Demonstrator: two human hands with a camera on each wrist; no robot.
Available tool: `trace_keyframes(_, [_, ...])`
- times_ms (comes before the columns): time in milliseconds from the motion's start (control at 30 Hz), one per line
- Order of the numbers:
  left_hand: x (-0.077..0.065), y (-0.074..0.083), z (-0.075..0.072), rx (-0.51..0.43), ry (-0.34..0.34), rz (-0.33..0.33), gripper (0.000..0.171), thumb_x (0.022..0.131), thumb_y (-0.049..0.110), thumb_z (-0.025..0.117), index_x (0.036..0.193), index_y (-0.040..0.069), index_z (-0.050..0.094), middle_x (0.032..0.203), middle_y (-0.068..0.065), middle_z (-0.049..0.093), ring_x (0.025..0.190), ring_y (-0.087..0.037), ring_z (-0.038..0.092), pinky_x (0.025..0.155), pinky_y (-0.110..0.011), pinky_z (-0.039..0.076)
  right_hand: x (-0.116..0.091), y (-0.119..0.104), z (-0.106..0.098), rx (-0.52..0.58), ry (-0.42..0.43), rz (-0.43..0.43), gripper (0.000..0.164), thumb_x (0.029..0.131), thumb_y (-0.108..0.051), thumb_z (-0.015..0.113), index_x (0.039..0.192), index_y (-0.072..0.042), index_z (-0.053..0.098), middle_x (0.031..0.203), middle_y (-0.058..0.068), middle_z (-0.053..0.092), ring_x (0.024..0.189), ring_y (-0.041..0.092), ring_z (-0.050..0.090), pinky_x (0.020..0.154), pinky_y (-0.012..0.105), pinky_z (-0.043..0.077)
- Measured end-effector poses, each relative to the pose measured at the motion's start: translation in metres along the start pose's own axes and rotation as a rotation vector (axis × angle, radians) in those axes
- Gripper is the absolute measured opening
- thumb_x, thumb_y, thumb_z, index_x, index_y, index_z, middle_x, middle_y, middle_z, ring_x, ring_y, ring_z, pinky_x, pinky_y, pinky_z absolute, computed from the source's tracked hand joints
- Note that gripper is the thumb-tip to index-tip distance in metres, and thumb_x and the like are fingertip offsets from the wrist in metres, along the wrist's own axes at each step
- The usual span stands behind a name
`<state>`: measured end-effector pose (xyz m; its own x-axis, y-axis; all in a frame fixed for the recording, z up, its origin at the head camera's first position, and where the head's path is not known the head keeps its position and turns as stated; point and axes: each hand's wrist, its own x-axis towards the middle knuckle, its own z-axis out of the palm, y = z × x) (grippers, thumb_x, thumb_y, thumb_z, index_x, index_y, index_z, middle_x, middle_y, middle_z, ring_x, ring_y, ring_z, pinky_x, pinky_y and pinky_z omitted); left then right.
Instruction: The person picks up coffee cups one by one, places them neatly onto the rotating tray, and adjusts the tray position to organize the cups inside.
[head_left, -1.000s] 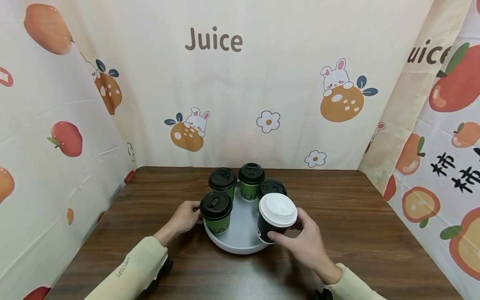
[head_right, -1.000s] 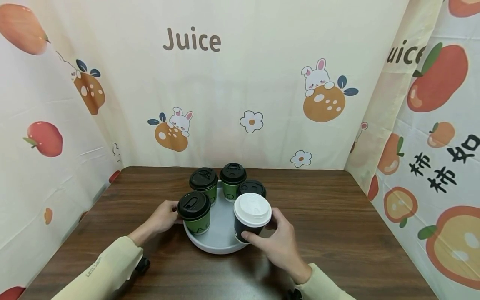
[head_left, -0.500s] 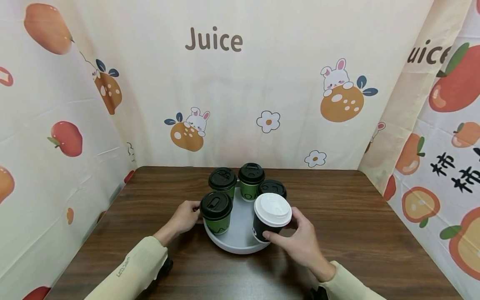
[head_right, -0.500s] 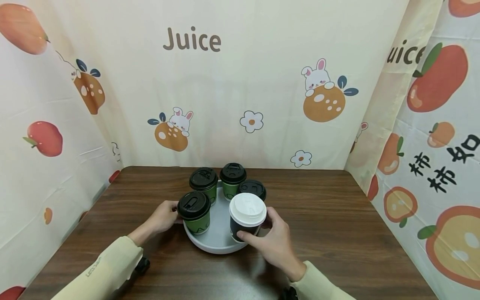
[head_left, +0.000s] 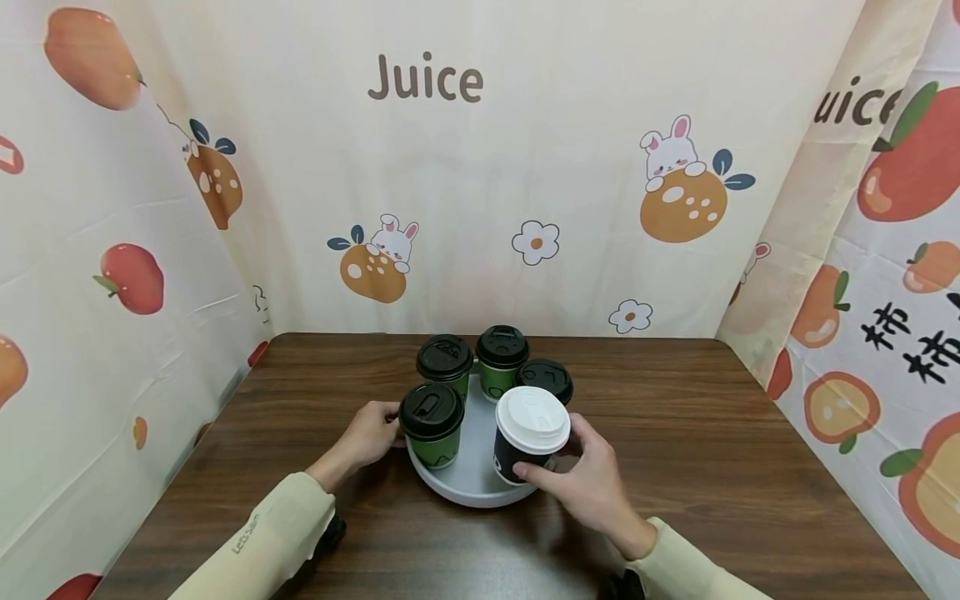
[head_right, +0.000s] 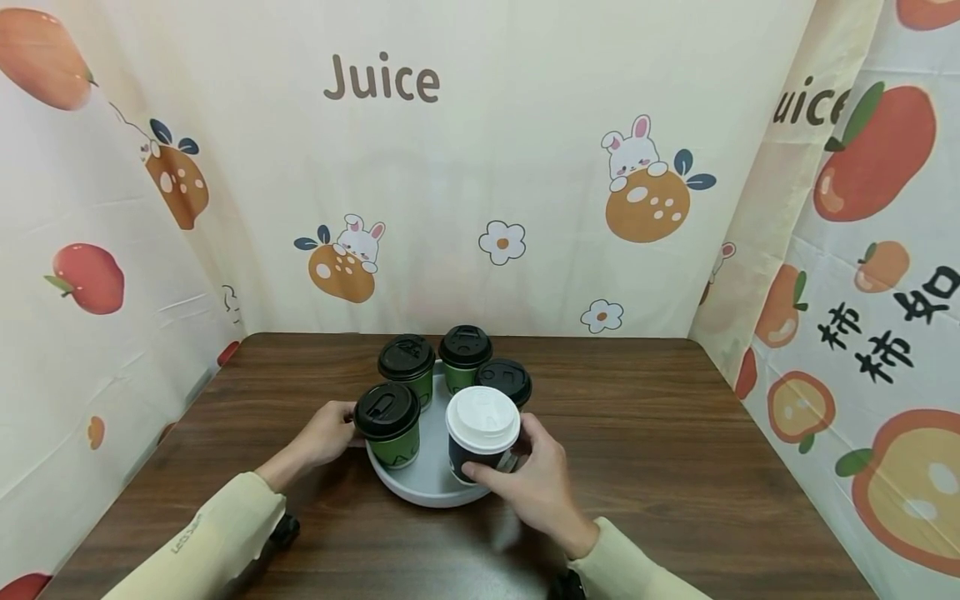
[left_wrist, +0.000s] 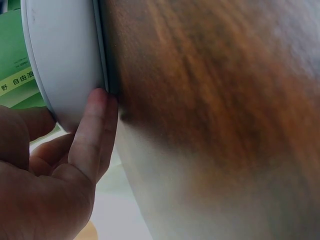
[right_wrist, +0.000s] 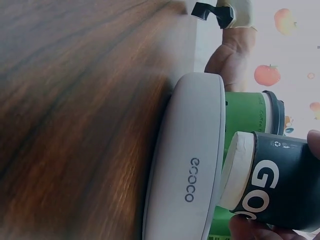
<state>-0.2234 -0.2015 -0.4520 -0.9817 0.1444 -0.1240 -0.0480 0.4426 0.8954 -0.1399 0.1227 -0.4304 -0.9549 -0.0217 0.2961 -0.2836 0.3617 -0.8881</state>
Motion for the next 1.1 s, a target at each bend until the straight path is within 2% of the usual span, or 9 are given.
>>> trace_keyframes(267, [-0.001,0.000,0.000,-0.007,-0.008,0.016,0.026,0.106,0.002,0.053,0.125,-0.005,0.069,0.109,-0.015,0.073,0.092,-0.024,0.073,0.077,-0.035,0.062,0.001,-0.001,0.006,-0.002,-0.001,-0.001,0.071,0.063,-0.025,0.101,0.124,-0.020,0.064,0.106,-0.005,0.070,0.093,0.014,0.065,0.082,0.042,0.058])
trace_keyframes(533, [-0.003,0.001,-0.002,0.000,-0.014,0.022,0.027,0.106,0.002,0.053,0.128,-0.006,0.068,0.113,-0.017,0.072,0.093,-0.024,0.073,0.077,-0.036,0.062,0.002,0.000,0.013,-0.019,0.001,-0.011,0.068,0.063,-0.025,0.100,0.120,-0.019,0.065,0.104,-0.007,0.071,0.092,0.012,0.067,0.080,0.035,0.057])
trace_keyframes(767, [-0.003,0.001,-0.002,0.008,-0.021,0.036,0.028,0.106,0.003,0.054,0.129,-0.005,0.067,0.116,-0.019,0.071,0.093,-0.025,0.073,0.077,-0.036,0.062,0.003,0.005,0.019,-0.001,-0.002,-0.026,0.068,0.063,-0.026,0.101,0.121,-0.018,0.066,0.104,-0.004,0.072,0.092,0.012,0.066,0.078,0.036,0.057])
trace_keyframes(933, [-0.002,0.001,-0.001,0.007,-0.011,0.022,0.027,0.105,0.003,0.055,0.128,-0.004,0.068,0.114,-0.017,0.072,0.093,-0.024,0.073,0.077,-0.034,0.062,0.003,0.006,0.022,-0.018,-0.016,-0.011,0.068,0.062,-0.028,0.101,0.120,-0.020,0.066,0.104,-0.007,0.072,0.093,0.011,0.066,0.080,0.036,0.056])
trace_keyframes(1100, [-0.002,0.001,-0.001,0.007,-0.012,0.025,0.027,0.106,0.003,0.054,0.128,-0.004,0.068,0.114,-0.017,0.072,0.092,-0.024,0.073,0.077,-0.035,0.062,0.001,0.008,0.024,-0.035,-0.027,-0.031,0.066,0.062,-0.029,0.101,0.118,-0.022,0.067,0.102,-0.010,0.072,0.092,0.010,0.065,0.081,0.037,0.055])
